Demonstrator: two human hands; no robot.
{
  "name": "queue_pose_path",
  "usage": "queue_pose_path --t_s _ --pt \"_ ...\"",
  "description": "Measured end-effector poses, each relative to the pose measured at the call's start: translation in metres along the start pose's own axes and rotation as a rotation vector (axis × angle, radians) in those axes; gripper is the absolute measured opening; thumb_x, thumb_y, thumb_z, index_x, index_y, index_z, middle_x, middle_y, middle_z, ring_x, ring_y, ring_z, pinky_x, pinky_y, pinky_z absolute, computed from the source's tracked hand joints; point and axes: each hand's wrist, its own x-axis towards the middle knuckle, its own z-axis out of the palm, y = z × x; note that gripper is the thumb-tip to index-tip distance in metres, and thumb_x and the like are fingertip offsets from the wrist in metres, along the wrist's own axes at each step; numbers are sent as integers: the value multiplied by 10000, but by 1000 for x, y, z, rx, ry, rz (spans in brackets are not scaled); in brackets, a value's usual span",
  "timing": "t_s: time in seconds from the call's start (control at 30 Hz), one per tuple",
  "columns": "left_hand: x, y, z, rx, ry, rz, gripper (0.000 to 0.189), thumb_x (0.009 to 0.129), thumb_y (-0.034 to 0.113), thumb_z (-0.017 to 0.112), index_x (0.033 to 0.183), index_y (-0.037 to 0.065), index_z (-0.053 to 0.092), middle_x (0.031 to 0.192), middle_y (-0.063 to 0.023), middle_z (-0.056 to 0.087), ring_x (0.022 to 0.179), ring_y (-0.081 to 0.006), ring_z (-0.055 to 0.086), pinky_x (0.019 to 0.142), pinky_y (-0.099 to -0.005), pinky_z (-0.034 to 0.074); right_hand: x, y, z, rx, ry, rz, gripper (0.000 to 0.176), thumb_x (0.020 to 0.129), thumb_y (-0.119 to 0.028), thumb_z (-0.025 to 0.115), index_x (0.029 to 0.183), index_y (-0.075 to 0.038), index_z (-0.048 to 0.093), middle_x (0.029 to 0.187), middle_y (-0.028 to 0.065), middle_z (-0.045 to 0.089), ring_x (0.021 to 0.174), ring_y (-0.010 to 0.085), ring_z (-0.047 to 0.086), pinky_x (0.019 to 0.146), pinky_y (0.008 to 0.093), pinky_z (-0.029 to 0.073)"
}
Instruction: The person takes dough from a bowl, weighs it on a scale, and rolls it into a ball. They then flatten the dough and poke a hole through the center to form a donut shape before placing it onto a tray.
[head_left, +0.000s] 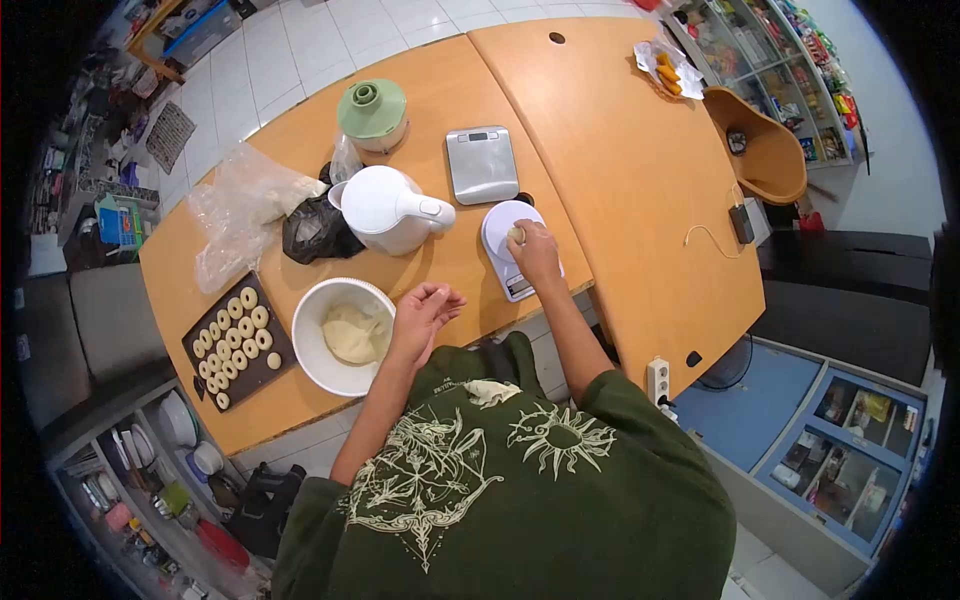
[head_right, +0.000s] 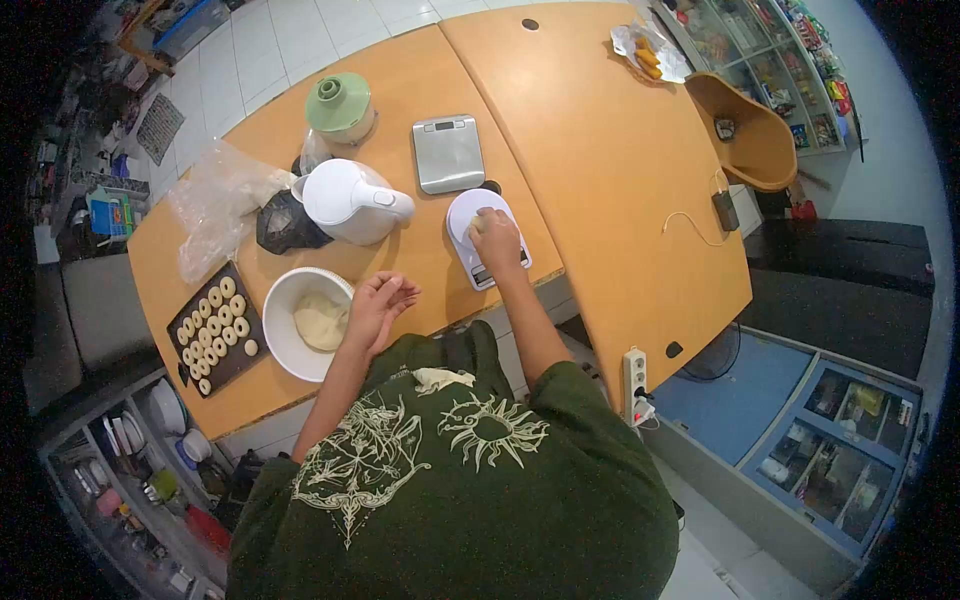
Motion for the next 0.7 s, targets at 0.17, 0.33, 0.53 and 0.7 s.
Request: queue_pose_path --t_s 0.17,0.33,0.53,0.7 --pt "21 -4 6 41 -23 -18 224 1036 197 604 1165 15 623 1073 -105 710 1011 -200 696 867 -332 562 2 1 5 -22 27 -9 379 809 -189 767 1145 -30 692 1058 217 694 974 392 669 903 471 531" --pt "24 -4 24 60 22 -48 198 1041 194 595 1173 50 626 1096 -107 719 1040 -210 701 881 -341 560 -4 2 -7 -50 27 -43 384 837 -212 761 1176 -43 696 1107 218 691 956 377 687 896 470 533" --pt "24 -10 18 202 24 -14 200 1029 219 615 1139 53 635 1035 -64 707 973 -152 686 830 -295 542 -12 -3 -64 228 32 168 344 897 -243 726 1139 2 719 1070 180 740 913 274 723 803 416 567" --pt "30 -5 18 174 30 -24 179 1036 231 599 1094 67 639 984 -44 706 928 -140 682 807 -296 535 -23 -3 -89 264 7 187 343 901 -230 722 1149 7 723 1104 176 740 907 265 720 819 402 560"
